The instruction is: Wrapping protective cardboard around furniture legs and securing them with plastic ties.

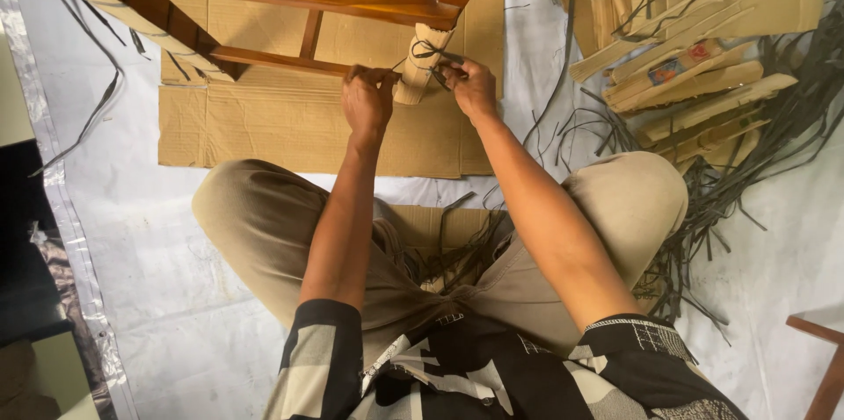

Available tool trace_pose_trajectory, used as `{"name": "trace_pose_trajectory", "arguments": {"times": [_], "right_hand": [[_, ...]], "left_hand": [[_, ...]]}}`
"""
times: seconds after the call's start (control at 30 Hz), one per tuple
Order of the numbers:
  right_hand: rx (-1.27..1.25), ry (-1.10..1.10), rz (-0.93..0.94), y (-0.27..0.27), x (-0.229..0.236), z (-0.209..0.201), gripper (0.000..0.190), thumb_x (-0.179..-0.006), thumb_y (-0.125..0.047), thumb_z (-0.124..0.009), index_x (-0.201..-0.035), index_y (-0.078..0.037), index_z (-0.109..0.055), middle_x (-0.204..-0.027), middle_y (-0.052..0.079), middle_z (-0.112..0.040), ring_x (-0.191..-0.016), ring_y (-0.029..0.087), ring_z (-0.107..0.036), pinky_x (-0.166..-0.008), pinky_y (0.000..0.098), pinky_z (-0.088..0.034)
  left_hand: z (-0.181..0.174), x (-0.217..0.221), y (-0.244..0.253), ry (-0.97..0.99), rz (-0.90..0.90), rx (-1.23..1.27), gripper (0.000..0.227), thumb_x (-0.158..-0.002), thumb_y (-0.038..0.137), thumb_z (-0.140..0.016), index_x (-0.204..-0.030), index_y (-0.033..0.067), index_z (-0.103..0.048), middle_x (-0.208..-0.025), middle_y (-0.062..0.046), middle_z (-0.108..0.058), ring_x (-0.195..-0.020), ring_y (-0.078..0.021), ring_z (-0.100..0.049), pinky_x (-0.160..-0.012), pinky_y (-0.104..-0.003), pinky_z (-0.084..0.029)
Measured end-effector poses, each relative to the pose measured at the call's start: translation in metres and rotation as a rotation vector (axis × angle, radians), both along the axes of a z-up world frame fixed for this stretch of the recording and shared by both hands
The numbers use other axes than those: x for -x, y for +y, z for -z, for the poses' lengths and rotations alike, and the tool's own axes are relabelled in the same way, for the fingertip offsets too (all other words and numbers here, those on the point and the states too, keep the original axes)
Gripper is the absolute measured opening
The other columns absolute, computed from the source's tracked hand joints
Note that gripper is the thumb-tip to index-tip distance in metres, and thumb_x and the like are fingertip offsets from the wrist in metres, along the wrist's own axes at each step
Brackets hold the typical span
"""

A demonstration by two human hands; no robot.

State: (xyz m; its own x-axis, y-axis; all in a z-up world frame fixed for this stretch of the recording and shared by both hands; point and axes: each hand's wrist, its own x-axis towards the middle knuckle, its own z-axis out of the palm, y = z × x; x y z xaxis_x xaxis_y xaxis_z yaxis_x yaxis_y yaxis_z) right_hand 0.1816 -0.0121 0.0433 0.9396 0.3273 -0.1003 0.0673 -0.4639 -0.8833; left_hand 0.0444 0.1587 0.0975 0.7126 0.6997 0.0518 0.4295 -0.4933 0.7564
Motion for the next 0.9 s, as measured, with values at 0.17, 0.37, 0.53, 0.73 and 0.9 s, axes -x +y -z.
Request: {"name": "trace_pose_trajectory", "arguments": {"times": [0.17,0.37,0.53,0.73,0.9], "right_hand": [[-0.072,0.067,0.087,-0.011,0.032,0.019,0.018,-0.089,-0.019,-0.079,-0.106,-0.016,-0.08,-0.088,0.008,-0.078,-0.064,0.013,-0.076,-0.062,0.0268,-0.06],[-0.133,0.021,0.113,-0.018,0.066,0.003,0.016,-0.09,-0.017,-0.077,-0.106,-0.014,-0.08,-0.085,0.012,-0.078,-0.063,0.016,-0.074,-0.062,0.0281,-0.059],[-0.039,-0.13,0.081,-0.022,0.102,-0.03,0.012,-0.092,-0.018,-0.075,-0.102,-0.02,-0.081,-0.077,0.008,-0.076,-0.062,0.019,-0.074,-0.058,0.0315,-0.058],[0.013,-0.313,-0.018,-0.021,0.115,-0.051,0.012,-0.091,-0.012,-0.073,-0.098,-0.02,-0.078,-0.079,0.008,-0.078,-0.07,0.026,-0.076,-0.063,0.0367,-0.061],[-0.008,-0.321,-0.084,-0.024,0.111,-0.044,0.011,-0.091,-0.009,-0.07,-0.094,-0.018,-0.076,-0.076,0.008,-0.075,-0.063,0.024,-0.074,-0.06,0.037,-0.06]], "left_hand": [[0.009,0.017,-0.019,-0.012,-0.125,0.246,0.013,-0.082,0.032,-0.08,-0.094,0.0274,-0.083,-0.08,-0.003,-0.074,-0.084,-0.0309,-0.074,-0.077,-0.044,-0.056],[0.024,0.02,-0.048,-0.1,-0.239,0.591,0.015,-0.08,0.036,-0.077,-0.09,0.0239,-0.081,-0.076,0.002,-0.074,-0.077,-0.0168,-0.07,-0.075,-0.032,-0.05],[0.037,0.015,-0.065,-0.119,-0.24,0.721,0.011,-0.081,0.033,-0.076,-0.088,0.0242,-0.08,-0.066,0.003,-0.068,-0.065,-0.0126,-0.063,-0.066,-0.028,-0.047],[0.028,0.017,-0.073,-0.273,-0.166,1.0,0.008,-0.083,0.016,-0.078,-0.087,0.0098,-0.075,-0.059,0.002,-0.058,-0.051,-0.0046,-0.049,-0.052,-0.019,-0.034],[0.042,0.018,-0.068,-0.196,-0.149,1.066,0.016,-0.082,0.024,-0.085,-0.091,0.0136,-0.077,-0.077,0.001,-0.07,-0.074,-0.0086,-0.065,-0.066,-0.022,-0.046]]}}
